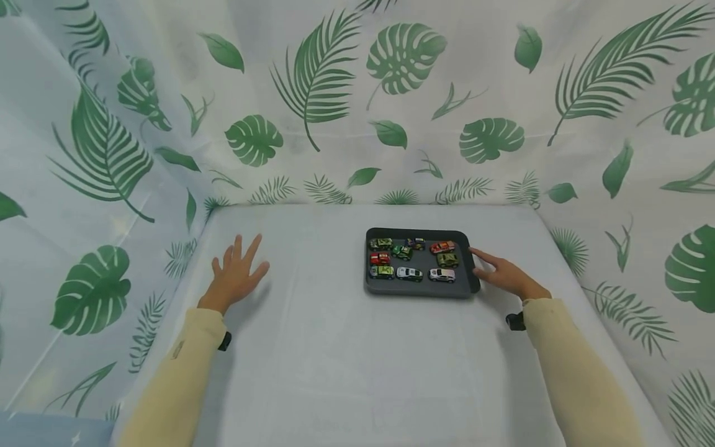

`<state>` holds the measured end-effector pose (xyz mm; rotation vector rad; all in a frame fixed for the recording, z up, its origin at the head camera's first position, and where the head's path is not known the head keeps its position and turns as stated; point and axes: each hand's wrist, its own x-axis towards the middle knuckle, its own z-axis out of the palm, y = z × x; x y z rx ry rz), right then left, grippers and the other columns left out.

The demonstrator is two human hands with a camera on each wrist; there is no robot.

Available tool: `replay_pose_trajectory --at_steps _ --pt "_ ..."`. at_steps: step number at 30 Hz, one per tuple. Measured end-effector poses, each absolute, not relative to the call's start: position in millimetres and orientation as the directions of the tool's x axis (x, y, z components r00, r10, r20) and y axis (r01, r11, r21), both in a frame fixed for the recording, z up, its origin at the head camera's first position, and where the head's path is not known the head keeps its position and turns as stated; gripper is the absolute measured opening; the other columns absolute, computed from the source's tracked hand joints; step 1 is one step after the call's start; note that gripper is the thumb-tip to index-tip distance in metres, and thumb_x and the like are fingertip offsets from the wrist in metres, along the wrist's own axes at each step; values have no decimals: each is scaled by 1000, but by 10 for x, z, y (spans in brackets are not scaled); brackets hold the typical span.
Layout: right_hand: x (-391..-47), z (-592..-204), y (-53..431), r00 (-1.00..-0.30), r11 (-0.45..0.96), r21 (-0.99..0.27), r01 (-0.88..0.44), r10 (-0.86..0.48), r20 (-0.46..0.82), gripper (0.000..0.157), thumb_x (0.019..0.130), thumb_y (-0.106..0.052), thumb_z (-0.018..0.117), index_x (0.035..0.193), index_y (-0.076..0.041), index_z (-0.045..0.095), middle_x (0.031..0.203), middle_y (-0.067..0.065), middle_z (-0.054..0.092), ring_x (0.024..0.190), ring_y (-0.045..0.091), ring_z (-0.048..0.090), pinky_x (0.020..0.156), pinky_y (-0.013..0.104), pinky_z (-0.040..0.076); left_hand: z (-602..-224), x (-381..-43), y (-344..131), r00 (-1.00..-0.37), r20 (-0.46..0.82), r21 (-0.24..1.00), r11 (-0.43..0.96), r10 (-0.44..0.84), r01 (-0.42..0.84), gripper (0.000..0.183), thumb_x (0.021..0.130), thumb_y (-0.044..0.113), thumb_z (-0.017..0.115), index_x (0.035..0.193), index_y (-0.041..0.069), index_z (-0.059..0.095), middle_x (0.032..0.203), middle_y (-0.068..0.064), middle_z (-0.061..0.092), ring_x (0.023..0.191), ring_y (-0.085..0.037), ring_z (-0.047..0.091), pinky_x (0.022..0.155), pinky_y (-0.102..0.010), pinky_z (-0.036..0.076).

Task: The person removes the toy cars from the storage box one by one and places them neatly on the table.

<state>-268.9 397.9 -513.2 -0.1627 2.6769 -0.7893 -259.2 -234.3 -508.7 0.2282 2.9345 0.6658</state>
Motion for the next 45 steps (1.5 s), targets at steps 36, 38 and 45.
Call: replay_pose_trajectory --at_steps 36,38,45 --pt "-2693 -5195 4183 -921 828 -559 -27 -238 -308 74 110 -43 60 169 -11 31 166 34 30 150 61 28 116 76 26 -4217 -3395 -759 -845 142 619 620 516 483 86 108 40 63 175 21 12 179 -4 15 163 -27 14 129 -53 16" --pt "-2691 -5191 4176 -922 831 -556 -25 -234 -308 73 109 -43 60 169 -11 32 167 33 30 150 60 29 116 75 26 -4197 -3467 -566 -816 155 614 593 557 521 85 108 37 63 174 19 14 178 -5 18 163 -27 17 129 -51 18" --pt "-2690 -5241 4187 -928 818 -575 -10 -223 -300 73 109 -48 60 169 -17 34 166 33 31 150 61 28 116 77 25 -4181 -3674 148 -708 168 575 515 686 636 76 109 29 63 173 18 22 175 -5 28 160 -27 27 128 -48 23"
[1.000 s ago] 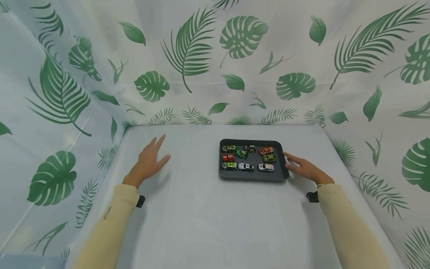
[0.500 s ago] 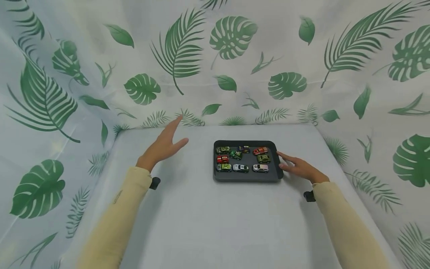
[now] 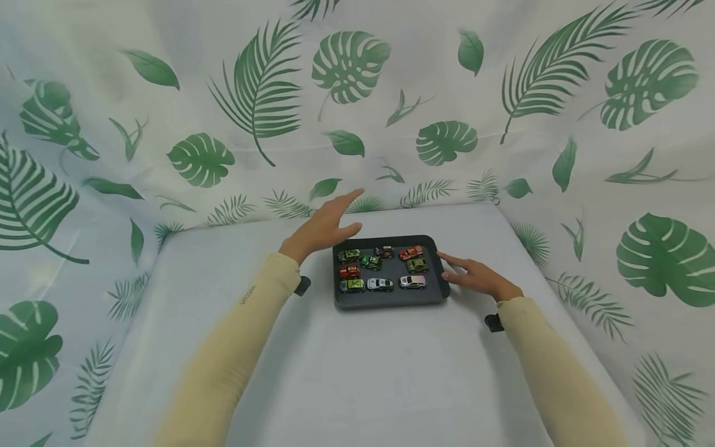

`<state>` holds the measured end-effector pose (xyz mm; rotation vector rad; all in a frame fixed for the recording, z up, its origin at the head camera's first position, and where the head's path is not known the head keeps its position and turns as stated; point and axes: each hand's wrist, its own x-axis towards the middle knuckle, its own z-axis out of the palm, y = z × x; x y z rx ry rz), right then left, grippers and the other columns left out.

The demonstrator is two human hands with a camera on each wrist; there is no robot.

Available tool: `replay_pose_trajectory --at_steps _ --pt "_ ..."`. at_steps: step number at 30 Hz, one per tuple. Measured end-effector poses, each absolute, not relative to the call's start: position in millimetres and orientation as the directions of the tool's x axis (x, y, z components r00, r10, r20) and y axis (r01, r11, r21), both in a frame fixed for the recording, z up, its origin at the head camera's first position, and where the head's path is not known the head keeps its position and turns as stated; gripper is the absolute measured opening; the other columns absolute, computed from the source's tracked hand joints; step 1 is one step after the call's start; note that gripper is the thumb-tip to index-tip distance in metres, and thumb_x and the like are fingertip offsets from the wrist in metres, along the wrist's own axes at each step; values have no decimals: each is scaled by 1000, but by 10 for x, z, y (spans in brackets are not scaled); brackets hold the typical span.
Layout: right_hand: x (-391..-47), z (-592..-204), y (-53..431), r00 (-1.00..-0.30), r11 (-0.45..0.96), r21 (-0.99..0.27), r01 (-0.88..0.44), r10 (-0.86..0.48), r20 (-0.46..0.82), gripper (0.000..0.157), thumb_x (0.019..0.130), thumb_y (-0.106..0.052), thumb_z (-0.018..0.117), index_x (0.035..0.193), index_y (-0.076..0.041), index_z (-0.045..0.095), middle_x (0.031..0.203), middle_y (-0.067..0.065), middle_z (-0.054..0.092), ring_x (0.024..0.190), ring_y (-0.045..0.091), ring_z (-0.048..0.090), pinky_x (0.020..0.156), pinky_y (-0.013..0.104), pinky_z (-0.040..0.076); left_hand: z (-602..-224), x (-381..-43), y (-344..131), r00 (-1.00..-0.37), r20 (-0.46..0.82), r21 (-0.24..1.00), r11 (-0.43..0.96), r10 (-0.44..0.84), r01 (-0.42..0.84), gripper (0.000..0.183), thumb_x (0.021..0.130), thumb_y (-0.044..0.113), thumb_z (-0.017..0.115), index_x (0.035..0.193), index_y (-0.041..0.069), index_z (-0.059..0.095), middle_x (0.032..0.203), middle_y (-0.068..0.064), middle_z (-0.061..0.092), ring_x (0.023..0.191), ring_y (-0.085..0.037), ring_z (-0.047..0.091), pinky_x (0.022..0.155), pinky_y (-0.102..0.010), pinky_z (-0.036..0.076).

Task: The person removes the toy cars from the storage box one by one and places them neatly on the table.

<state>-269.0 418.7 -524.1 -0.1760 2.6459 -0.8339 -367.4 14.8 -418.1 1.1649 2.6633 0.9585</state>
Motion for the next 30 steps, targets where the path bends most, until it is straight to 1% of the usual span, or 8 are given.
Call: replay_pose_trajectory --at_steps 3,6,10,14,18,22,27,30 --pt "-2685 -5247 4213 -931 817 -576 -34 -235 -279 71 109 -47 59 169 -18 35 164 35 34 147 63 31 114 77 27 -4203 -3747 454 -663 169 557 484 730 675 74 110 27 62 173 18 24 173 -6 33 157 -28 32 127 -47 25" --pt "-2677 -5239 4217 -935 820 -572 -37 -231 -271 69 110 -43 59 168 -15 35 163 35 34 147 62 32 116 76 28 -4230 -3800 728 -633 161 535 472 757 701 72 111 26 61 172 17 25 167 -11 43 152 -31 41 125 -48 29" --pt "-2672 -5226 4206 -932 823 -568 23 -188 -311 70 110 -45 59 169 -17 34 165 35 30 151 63 22 117 77 23 -4290 -3840 1015 -608 154 504 467 779 726 69 110 24 62 170 13 30 156 -15 56 142 -32 53 121 -48 35" --pt "-2652 -5235 4208 -924 813 -578 74 -162 -347 73 109 -51 59 170 -22 32 167 34 26 152 65 11 115 81 17 -4392 -3833 1233 -585 142 478 463 798 747 68 108 21 64 169 12 35 151 -15 60 136 -31 59 115 -48 42" --pt "-2630 -5272 4225 -925 797 -599 78 -167 -342 72 108 -52 59 170 -25 34 168 31 29 154 64 10 117 80 17 -4525 -3785 1392 -582 79 461 488 809 741 66 109 22 63 169 18 35 152 -11 60 136 -30 58 112 -53 44" --pt "-2623 -5284 4217 -928 792 -606 74 -168 -333 71 108 -51 59 169 -26 35 168 27 32 155 62 9 117 80 15 -4685 -3755 1493 -603 1 433 543 798 720 64 111 26 61 169 26 35 150 -10 62 138 -33 54 111 -60 40" --pt "-2599 -5227 4179 -929 796 -600 79 -158 -333 69 109 -46 59 169 -22 35 169 26 32 154 63 7 116 82 15 -4852 -3752 1584 -620 -59 425 582 782 694 61 111 25 62 167 26 40 155 -12 58 142 -38 48 112 -61 36" --pt "-2580 -5202 4176 -932 794 -600 97 -140 -336 67 110 -43 60 169 -21 36 169 25 32 155 61 7 117 80 15 -4936 -3754 1652 -620 -64 403 589 782 701 56 111 26 62 165 26 45 152 -11 61 141 -39 49 112 -63 35"
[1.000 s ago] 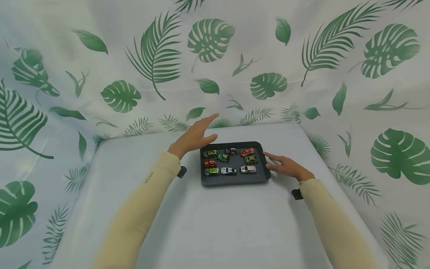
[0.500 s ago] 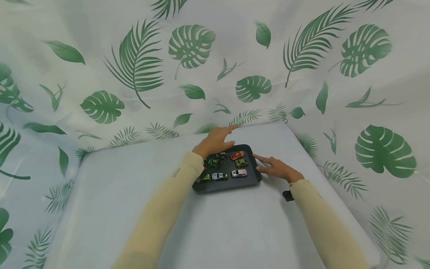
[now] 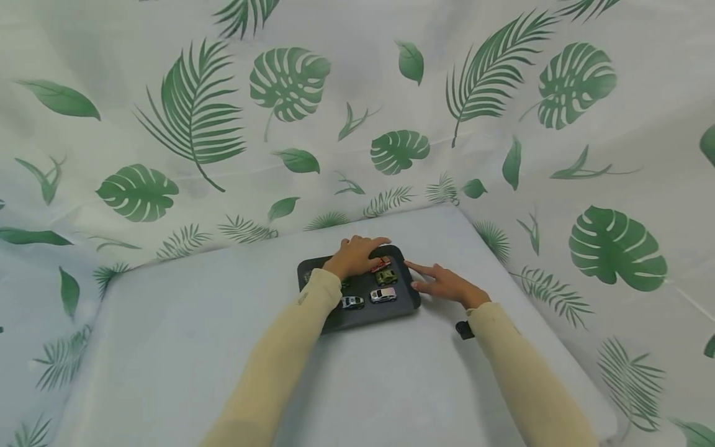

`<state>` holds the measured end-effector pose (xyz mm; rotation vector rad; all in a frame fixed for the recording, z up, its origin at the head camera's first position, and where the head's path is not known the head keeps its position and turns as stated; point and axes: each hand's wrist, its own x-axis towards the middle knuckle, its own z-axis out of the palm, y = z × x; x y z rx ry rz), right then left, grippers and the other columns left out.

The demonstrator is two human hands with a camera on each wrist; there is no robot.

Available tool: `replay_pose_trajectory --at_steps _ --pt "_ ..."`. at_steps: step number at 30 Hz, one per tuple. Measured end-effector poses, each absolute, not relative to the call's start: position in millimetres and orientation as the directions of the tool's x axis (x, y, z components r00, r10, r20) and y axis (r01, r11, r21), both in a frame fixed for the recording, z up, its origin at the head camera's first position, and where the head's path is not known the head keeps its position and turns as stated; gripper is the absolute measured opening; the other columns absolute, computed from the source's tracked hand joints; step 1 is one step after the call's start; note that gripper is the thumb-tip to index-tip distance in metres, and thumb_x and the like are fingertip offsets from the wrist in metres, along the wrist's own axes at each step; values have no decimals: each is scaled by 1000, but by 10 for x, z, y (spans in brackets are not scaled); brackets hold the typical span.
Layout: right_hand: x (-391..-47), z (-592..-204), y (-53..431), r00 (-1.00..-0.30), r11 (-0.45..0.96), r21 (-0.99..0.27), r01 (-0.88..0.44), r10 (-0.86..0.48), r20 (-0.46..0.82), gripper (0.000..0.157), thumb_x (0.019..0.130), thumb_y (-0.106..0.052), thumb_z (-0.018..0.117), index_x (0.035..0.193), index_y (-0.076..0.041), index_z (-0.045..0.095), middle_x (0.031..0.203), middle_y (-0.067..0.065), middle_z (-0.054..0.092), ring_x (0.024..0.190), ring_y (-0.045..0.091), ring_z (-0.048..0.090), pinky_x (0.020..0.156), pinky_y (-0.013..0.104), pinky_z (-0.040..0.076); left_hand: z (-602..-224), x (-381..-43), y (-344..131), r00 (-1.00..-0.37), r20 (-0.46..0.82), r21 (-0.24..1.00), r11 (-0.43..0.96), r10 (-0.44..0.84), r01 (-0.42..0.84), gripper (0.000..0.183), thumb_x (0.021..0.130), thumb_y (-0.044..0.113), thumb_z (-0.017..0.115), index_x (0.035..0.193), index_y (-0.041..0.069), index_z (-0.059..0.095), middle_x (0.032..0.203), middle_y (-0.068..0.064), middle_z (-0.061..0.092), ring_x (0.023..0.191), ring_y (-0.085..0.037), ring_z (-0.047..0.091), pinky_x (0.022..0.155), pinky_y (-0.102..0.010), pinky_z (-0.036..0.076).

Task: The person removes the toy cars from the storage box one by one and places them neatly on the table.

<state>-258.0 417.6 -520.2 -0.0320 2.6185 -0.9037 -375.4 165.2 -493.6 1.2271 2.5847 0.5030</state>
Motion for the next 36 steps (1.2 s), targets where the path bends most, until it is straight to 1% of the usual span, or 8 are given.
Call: replay_pose_trajectory --at_steps 4,11,19,21,25,29,31,36 --pt "-2572 -5211 4151 -930 789 -606 100 -142 -339 67 109 -43 60 169 -24 36 169 26 31 155 62 6 117 80 15 -5034 -3731 1685 -632 -67 345 612 772 711 51 112 27 61 162 27 49 147 -6 66 141 -39 50 116 -70 29" --pt "-2586 -5210 4155 -932 781 -617 100 -144 -333 66 110 -41 60 169 -24 35 169 31 26 156 60 5 118 79 15 -5130 -3702 1761 -683 -43 153 680 729 717 44 112 31 60 156 29 57 139 -3 71 143 -40 48 117 -74 25" --pt "-2568 -5216 4171 -926 780 -611 133 -122 -357 66 111 -43 59 170 -26 35 171 33 19 157 59 6 118 79 16 -5215 -3660 1827 -741 -2 157 732 672 663 38 107 39 68 143 26 69 129 -1 76 136 -40 53 114 -78 23" --pt "-2566 -5224 4172 -927 781 -610 132 -121 -355 66 111 -43 59 170 -26 35 170 33 20 157 59 6 118 79 17 -5238 -3662 1851 -748 2 152 739 664 656 38 107 39 69 142 26 71 128 -1 76 134 -39 54 114 -78 22" --pt "-2578 -5244 4170 -927 784 -606 134 -117 -356 66 111 -43 58 170 -25 35 170 34 19 157 59 7 118 79 17 -5280 -3674 1899 -749 8 116 744 662 658 31 104 38 73 131 24 76 121 -2 78 127 -37 57 115 -78 21" --pt "-2603 -5248 4145 -928 792 -597 128 -117 -354 67 110 -44 58 170 -24 35 170 33 21 157 59 7 117 79 17 -5258 -3672 1903 -745 13 74 742 667 666 18 106 34 71 115 21 80 110 -2 79 124 -37 59 115 -78 23" --pt "-2601 -5243 4146 -929 791 -599 123 -120 -349 67 110 -45 59 169 -24 36 170 33 22 156 59 7 117 79 17 -5248 -3664 1911 -743 16 52 742 669 668 16 108 32 69 111 21 79 107 -1 79 124 -36 60 115 -78 24" --pt "-2565 -5230 4162 -929 785 -607 122 -125 -349 67 110 -45 58 170 -24 35 169 38 16 155 62 9 116 80 17 -5273 -3641 1928 -737 15 23 737 676 676 17 110 28 65 114 22 79 111 0 77 129 -36 58 115 -77 24"
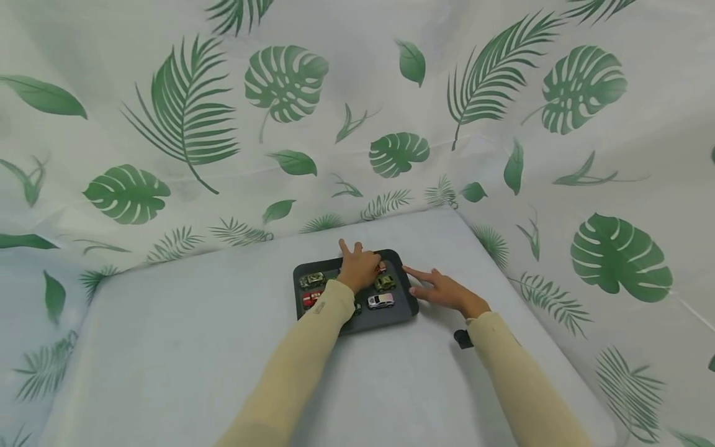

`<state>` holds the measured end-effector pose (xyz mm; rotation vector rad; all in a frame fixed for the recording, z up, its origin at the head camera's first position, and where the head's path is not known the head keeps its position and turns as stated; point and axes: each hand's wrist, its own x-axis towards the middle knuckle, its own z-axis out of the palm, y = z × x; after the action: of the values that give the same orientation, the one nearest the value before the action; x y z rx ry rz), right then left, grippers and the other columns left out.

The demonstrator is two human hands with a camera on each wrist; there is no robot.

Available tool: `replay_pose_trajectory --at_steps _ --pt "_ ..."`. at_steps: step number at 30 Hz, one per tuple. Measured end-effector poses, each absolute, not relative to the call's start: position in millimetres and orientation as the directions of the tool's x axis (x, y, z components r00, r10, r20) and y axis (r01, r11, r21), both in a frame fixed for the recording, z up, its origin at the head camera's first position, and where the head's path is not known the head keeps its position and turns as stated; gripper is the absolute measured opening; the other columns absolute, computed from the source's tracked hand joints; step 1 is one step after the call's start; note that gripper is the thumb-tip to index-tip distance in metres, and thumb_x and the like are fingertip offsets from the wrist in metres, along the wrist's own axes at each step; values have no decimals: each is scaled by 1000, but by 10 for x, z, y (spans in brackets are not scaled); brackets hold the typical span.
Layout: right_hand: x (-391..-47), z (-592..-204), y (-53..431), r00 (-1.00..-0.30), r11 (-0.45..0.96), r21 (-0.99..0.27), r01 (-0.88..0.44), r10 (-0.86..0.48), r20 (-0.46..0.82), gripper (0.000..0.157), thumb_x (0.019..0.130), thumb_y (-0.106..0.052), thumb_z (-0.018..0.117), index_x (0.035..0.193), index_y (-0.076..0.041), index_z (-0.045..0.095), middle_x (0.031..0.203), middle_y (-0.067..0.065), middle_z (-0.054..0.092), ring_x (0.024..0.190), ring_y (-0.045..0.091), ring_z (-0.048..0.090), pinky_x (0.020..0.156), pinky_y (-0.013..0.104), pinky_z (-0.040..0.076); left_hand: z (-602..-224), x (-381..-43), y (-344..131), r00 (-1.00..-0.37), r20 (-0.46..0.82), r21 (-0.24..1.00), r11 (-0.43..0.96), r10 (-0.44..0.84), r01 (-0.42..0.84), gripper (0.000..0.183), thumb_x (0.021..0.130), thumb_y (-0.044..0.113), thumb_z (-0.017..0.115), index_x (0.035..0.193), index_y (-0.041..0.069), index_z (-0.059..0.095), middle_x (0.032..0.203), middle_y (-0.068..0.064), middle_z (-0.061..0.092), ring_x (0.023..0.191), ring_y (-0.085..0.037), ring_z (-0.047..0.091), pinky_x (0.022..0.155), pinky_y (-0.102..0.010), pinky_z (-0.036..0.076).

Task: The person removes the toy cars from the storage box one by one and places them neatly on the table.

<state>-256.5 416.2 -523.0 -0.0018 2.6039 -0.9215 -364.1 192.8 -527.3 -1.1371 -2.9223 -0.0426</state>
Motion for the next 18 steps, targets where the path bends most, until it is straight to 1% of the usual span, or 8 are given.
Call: replay_pose_trajectory --at_steps 2,4,8,10,12,15,18 --pt "-2560 -5223 4153 -928 785 -607 124 -125 -351 68 110 -45 58 170 -23 35 168 41 13 154 64 10 116 81 18 -5273 -3634 1915 -733 23 7 733 680 681 17 109 27 66 117 22 80 114 0 77 131 -36 57 115 -77 25" --pt "-2556 -5230 4139 -928 784 -610 121 -130 -350 68 110 -46 58 170 -23 35 168 41 13 154 64 10 116 81 18 -5286 -3627 1898 -729 33 -7 730 683 684 17 108 26 67 119 22 80 115 0 76 133 -35 56 115 -77 26" --pt "-2563 -5271 4119 -931 791 -604 96 -143 -335 67 111 -44 58 169 -21 36 168 37 21 154 62 9 116 80 19 -5330 -3631 1847 -723 36 5 723 690 691 16 107 24 69 118 22 80 115 -1 76 136 -35 53 115 -77 26" --pt "-2576 -5279 4113 -934 797 -598 84 -147 -327 67 111 -43 58 169 -20 36 168 35 24 154 62 9 115 81 19 -5325 -3653 1820 -723 32 41 722 690 691 15 107 26 69 117 22 79 113 0 76 138 -35 50 115 -76 24" --pt "-2585 -5271 4110 -936 803 -592 72 -152 -319 66 111 -42 58 169 -19 36 168 34 26 154 63 9 115 81 19 -5281 -3687 1788 -723 35 103 717 690 690 16 107 27 70 119 22 78 114 0 75 139 -36 47 115 -76 22" --pt "-2592 -5247 4116 -938 804 -592 60 -157 -308 66 111 -42 58 169 -18 36 167 33 28 154 64 9 115 81 19 -5148 -3753 1707 -723 56 208 700 688 683 24 107 27 70 129 22 75 120 0 73 141 -37 43 116 -75 18" --pt "-2577 -5244 4147 -937 800 -598 51 -168 -305 67 111 -42 58 169 -16 35 168 32 29 154 64 8 115 82 19 -4964 -3818 1550 -717 92 286 671 691 684 33 106 25 71 139 19 71 128 -3 72 142 -38 42 117 -76 15"
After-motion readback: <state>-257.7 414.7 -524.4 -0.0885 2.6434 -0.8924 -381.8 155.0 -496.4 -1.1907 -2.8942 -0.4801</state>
